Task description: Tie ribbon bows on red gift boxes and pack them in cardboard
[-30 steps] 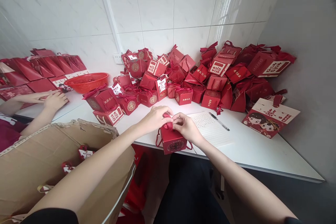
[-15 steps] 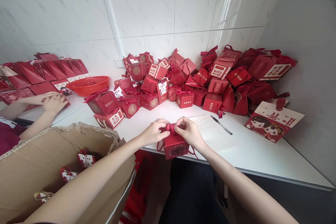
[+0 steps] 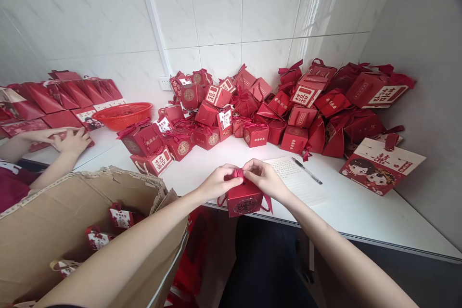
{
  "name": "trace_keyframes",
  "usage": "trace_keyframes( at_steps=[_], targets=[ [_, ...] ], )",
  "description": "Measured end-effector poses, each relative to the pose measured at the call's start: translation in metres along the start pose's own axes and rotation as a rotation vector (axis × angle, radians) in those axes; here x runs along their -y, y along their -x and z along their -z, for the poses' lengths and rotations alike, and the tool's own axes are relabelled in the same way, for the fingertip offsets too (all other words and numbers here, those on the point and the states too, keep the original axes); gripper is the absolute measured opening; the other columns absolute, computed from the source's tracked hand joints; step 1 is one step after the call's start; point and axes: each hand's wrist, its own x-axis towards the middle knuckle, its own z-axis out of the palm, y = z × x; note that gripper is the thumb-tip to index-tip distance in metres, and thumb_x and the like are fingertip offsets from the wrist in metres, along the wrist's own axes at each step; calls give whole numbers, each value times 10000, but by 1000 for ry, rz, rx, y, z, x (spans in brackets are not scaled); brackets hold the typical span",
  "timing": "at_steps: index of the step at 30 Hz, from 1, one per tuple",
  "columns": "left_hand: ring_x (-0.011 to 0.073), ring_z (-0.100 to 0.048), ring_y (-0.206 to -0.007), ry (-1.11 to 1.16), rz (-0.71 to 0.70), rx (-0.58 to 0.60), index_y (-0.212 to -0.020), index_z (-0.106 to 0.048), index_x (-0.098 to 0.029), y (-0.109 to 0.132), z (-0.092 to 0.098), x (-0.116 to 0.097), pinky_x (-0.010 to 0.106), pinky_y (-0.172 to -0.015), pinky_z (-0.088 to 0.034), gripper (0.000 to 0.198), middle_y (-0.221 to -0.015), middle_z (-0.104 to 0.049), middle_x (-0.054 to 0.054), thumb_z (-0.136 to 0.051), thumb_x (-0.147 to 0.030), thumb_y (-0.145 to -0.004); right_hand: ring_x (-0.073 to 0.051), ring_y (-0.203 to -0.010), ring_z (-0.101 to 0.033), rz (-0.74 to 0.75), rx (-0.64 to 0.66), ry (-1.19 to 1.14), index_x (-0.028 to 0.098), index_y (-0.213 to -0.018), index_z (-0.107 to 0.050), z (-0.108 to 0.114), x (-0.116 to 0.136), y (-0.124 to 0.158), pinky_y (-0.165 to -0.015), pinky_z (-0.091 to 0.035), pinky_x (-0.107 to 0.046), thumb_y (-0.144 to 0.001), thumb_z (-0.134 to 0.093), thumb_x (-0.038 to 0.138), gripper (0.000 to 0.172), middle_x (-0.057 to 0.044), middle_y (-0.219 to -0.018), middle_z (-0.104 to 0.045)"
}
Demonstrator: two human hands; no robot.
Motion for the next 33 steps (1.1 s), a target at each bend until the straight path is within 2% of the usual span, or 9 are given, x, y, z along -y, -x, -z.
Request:
trace_keyframes(
  at_steps=[3, 7, 13, 16, 18, 23, 26, 33],
  targets=[
    [193, -520, -983, 89, 31, -29, -691, -610, -144, -1, -2, 3, 303, -878, -396, 323, -1041, -578, 72, -483, -417, -807, -143, -713, -576, 29, 36, 10, 178, -802, -538, 0, -1, 1, -693, -443, -292, -759, -532, 286, 117, -12, -739, -605],
    [195, -515, -1001, 194, 74, -24, -700, -629, -132, -3, -3, 7, 294, -892, -388, 394, -1089, -563, 82, -508, -501, -766, -147, -717, -582, 53, 41, 39, 182, -795, -536, 2, -3, 1, -701, -447, -298, -766, -531, 277, 100, -14, -752, -614],
    [236, -452, -1140, 310, 113, 16, -763, -670, -127, -4, -2, 6, 323, -968, -343, 410, -1235, -493, 100, -571, -522, -721, -155, -747, -585, 98, -46, 190, 192, -799, -540, 3, -4, 5, -704, -468, -304, -802, -513, 266, 79, -19, -796, -604],
    [259, -405, -1196, 326, 116, -7, -755, -687, -135, -4, -1, 7, 333, -991, -324, 399, -1279, -474, 100, -586, -519, -714, -188, -884, -577, 212, -158, 331, 202, -797, -564, 5, 0, 13, -766, -476, -338, -813, -533, 267, 74, -49, -913, -585],
    [266, -392, -1210, 352, 116, -10, -744, -695, -139, -4, 1, 8, 335, -1002, -313, 392, -1288, -476, 96, -595, -517, -709, -217, -1009, -533, 330, -184, 462, 210, -781, -592, 7, 3, 20, -848, -449, -379, -812, -557, 255, 65, -71, -1002, -552],
    [269, -437, -1175, 461, 165, -16, -879, -691, -144, -4, 0, 5, 364, -988, -325, 389, -1263, -518, 97, -631, -482, -696, -240, -1051, -488, 500, -141, 678, 221, -840, -634, 8, 2, 28, -860, -446, -408, -813, -576, 220, 64, -94, -1102, -489],
    [264, -490, -1118, 521, 207, -4, -983, -662, -138, -3, 0, 2, 379, -969, -341, 434, -1193, -577, 105, -649, -456, -688, -239, -1023, -490, 518, -150, 751, 213, -901, -633, 6, 1, 27, -846, -448, -412, -815, -579, 224, 102, -100, -1106, -494],
    [257, -495, -1126, 596, 196, 43, -987, -658, -127, -1, 1, -1, 368, -974, -344, 393, -1163, -601, 102, -659, -385, -690, -231, -971, -517, 561, -65, 832, 204, -937, -634, 4, 2, 24, -819, -436, -414, -836, -562, 243, 130, -88, -1068, -561]
  ],
)
